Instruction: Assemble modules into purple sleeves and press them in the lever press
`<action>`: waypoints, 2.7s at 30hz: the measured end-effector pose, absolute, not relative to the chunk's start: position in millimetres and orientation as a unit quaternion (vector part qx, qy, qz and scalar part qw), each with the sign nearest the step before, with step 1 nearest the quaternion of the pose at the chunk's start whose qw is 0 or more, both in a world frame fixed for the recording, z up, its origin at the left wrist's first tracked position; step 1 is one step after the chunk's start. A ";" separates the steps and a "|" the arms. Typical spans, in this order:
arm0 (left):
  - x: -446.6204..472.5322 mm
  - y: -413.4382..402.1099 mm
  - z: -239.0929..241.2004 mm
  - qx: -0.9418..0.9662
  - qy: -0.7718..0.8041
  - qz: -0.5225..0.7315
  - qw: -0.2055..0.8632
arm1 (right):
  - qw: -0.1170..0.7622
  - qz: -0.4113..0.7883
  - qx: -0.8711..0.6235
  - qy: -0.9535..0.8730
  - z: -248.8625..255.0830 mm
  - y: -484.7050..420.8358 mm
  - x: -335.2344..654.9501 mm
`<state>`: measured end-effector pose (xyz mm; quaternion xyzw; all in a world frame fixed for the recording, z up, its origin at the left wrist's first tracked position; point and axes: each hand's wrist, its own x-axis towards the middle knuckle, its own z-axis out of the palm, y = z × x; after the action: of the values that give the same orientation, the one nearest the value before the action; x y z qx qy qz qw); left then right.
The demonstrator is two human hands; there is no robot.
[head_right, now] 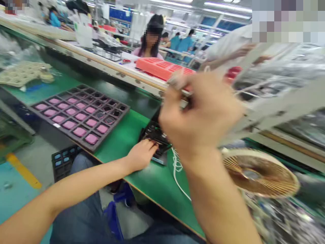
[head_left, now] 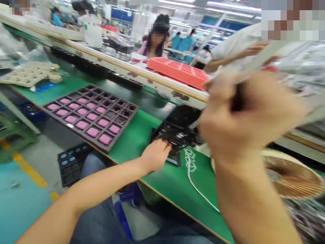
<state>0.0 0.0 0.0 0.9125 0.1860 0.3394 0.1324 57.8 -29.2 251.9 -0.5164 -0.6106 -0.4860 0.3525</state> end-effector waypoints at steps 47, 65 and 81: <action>-140.1 60.7 59.1 0.511 0.319 0.431 0.672 | 0.630 0.251 -0.631 -0.376 -37.0 -211.0 165.5; -39.1 -111.4 14.3 0.485 0.330 0.250 0.770 | 0.643 0.111 -0.458 -0.604 -40.2 -197.1 112.0; -44.8 -117.0 7.8 0.534 0.372 0.251 0.716 | 0.606 0.106 -0.448 -0.648 -40.9 -201.1 115.2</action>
<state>-44.8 -117.0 7.8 0.5344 0.3717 0.2513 0.7163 115.2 -201.1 -40.9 -0.4479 -0.6484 0.1060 0.6064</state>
